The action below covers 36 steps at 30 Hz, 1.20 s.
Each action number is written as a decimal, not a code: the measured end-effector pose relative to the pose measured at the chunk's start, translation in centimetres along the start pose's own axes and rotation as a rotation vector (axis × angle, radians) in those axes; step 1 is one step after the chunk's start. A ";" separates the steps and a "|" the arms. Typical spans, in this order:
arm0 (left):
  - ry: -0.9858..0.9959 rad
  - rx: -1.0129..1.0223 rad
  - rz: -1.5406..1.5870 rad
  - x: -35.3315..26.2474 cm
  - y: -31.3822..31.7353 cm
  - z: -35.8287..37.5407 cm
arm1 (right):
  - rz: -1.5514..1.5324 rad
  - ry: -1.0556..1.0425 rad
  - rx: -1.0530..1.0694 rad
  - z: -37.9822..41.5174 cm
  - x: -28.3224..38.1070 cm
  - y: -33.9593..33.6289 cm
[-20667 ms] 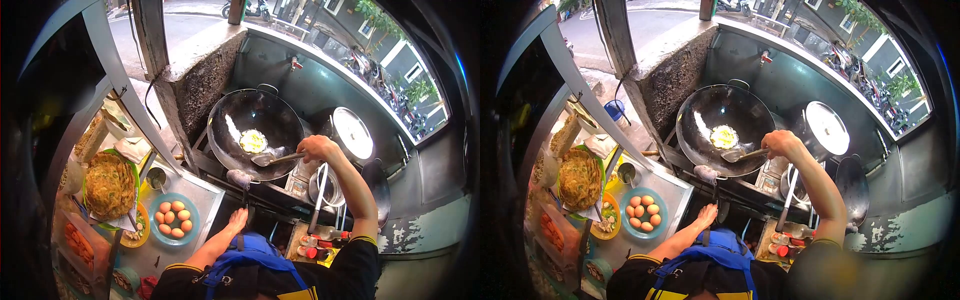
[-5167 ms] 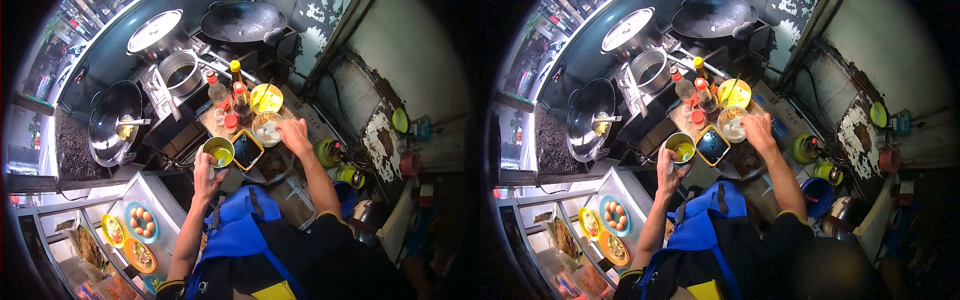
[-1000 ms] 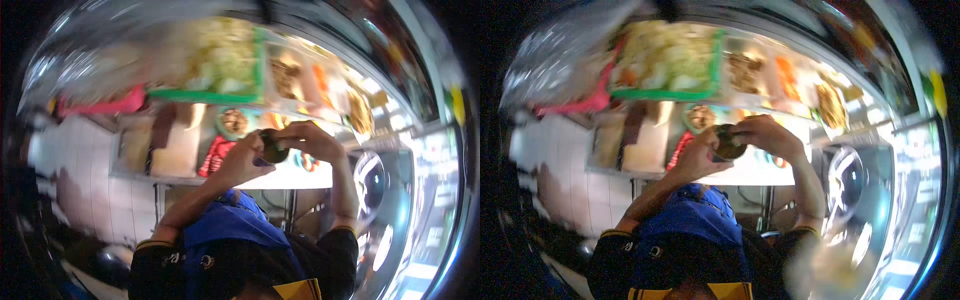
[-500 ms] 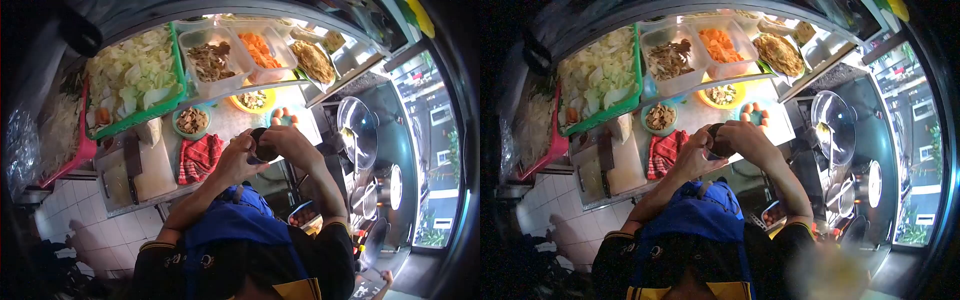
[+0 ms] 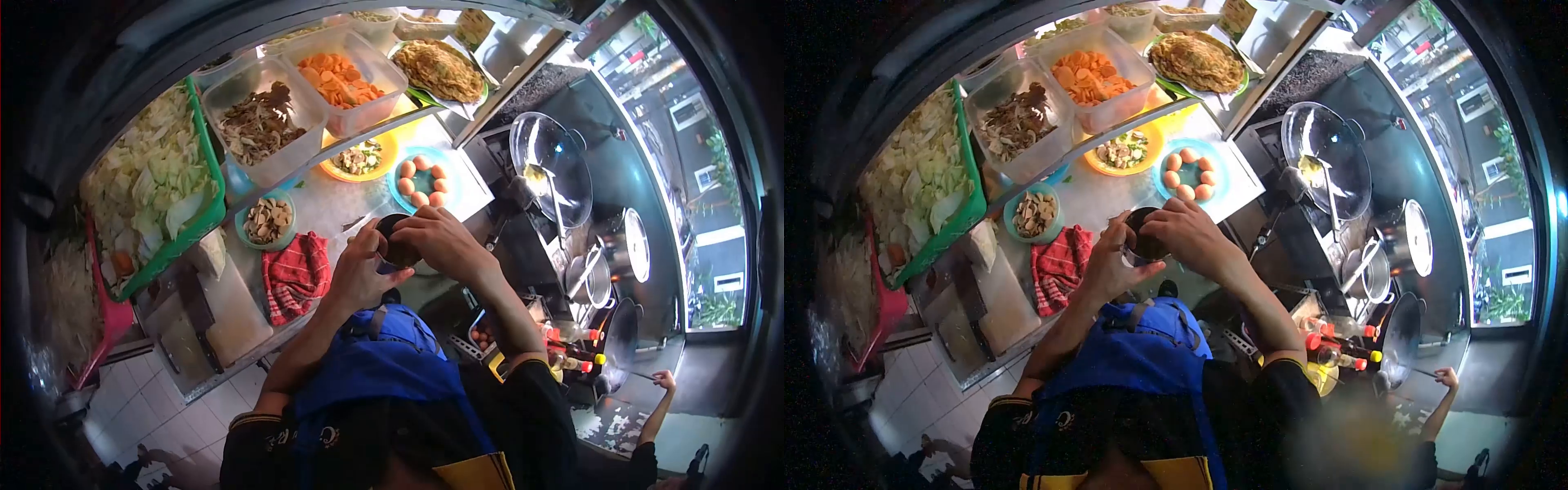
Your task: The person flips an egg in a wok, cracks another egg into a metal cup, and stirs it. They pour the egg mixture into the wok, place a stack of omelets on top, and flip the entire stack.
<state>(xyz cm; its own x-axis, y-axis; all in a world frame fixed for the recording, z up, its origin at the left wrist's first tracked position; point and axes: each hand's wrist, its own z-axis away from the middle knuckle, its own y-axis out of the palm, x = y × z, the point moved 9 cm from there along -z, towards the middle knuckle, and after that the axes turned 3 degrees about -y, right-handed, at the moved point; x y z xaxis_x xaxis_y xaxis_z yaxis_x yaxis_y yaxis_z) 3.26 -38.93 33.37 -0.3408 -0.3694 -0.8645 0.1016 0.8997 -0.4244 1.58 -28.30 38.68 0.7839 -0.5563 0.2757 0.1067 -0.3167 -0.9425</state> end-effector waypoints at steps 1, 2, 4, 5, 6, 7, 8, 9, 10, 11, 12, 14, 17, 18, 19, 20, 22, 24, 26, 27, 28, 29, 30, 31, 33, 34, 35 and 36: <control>0.005 0.010 0.004 0.2 0.3 -0.1 | 0.026 0.017 0.012 0.4 0.0 0.1; 0.011 0.023 0.008 0.5 0.7 -0.1 | 0.027 0.028 0.009 0.5 -0.1 0.0; 0.016 0.047 0.013 0.5 1.0 -0.1 | 0.050 0.263 0.191 0.9 -1.5 1.2; 0.001 0.069 0.005 0.6 1.2 -0.2 | 0.075 0.305 0.171 0.9 -1.5 0.8; -0.015 0.089 -0.005 0.7 1.4 -0.3 | 0.071 0.311 0.167 1.0 -1.4 0.6; -0.017 0.094 -0.009 0.8 1.5 -0.4 | 0.061 0.296 0.115 0.8 -1.2 0.1; 0.039 0.071 0.014 0.6 1.4 -0.5 | 0.049 0.279 0.064 0.7 -1.0 -0.3; 0.092 0.045 0.036 0.4 1.2 -0.5 | 0.100 0.243 -0.004 0.7 -0.7 -0.6; 0.084 0.042 0.025 0.7 1.2 -0.5 | 0.090 0.234 -0.006 0.8 -0.9 -0.3; 0.096 0.032 0.013 0.7 1.2 -0.5 | 0.074 0.208 0.012 0.9 -1.0 0.0; 0.109 0.020 0.000 0.8 1.2 -0.5 | 0.059 0.181 0.031 0.9 -1.1 0.2; 0.107 -0.025 -0.036 1.1 0.9 -0.4 | 0.056 0.124 0.032 0.7 -0.5 0.1; 0.050 0.007 -0.003 1.4 1.0 -0.3 | 0.062 0.274 0.084 0.7 -1.2 0.0; 0.036 -0.003 -0.017 1.6 0.9 -0.3 | 0.060 0.270 0.107 0.6 -1.2 0.1; 0.053 -0.002 -0.035 1.7 1.0 -0.3 | 0.058 0.227 0.063 0.8 -1.0 0.0; 0.070 -0.001 -0.053 1.7 1.1 -0.3 | 0.057 0.184 0.018 0.9 -0.9 -0.2; -0.058 0.071 -0.017 2.4 1.3 -0.3 | 0.052 0.205 0.027 0.9 -1.2 0.0; 0.028 0.030 -0.011 1.9 1.2 -0.3 | 0.044 0.219 0.035 0.9 -0.9 -0.5; 0.015 0.060 0.090 2.2 1.5 -0.3 | 0.004 0.415 0.146 1.1 -1.3 -0.2; 0.002 0.047 0.101 2.5 1.6 -0.1 | -0.004 0.396 0.119 1.0 -1.2 -0.1; -0.006 0.036 0.117 2.5 1.6 -0.1 | -0.008 0.383 0.093 1.1 -1.2 0.0; -0.015 0.049 0.103 2.7 1.6 0.0 | -0.009 0.294 -0.042 0.6 0.0 -0.9; -0.022 0.066 0.094 2.5 1.6 0.1 | -0.024 0.272 -0.040 0.3 0.9 -0.8; -0.016 0.037 0.027 2.7 1.7 0.2 | -0.158 0.298 -0.056 0.1 1.6 -0.9; 0.122 0.008 -0.056 2.3 2.0 -0.1 | -0.260 0.289 -0.056 -0.5 2.6 -0.3; 0.275 -0.002 -0.129 1.1 2.1 0.3 | -0.269 0.282 -0.051 -0.5 2.4 0.3; 0.171 0.045 -0.073 2.0 2.6 0.4 | -0.251 0.333 -0.011 -0.1 1.2 1.6; 0.168 0.047 -0.074 1.6 2.2 0.4 | -0.229 0.390 0.027 0.2 0.3 2.3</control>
<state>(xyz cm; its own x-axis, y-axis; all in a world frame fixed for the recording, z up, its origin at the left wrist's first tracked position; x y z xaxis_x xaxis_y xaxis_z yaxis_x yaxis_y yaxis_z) 3.29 -37.61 30.90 -0.4997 -0.3862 -0.7754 0.1130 0.8584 -0.5004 2.21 -29.05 36.56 0.4497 -0.7235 0.5237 0.2705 -0.4485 -0.8519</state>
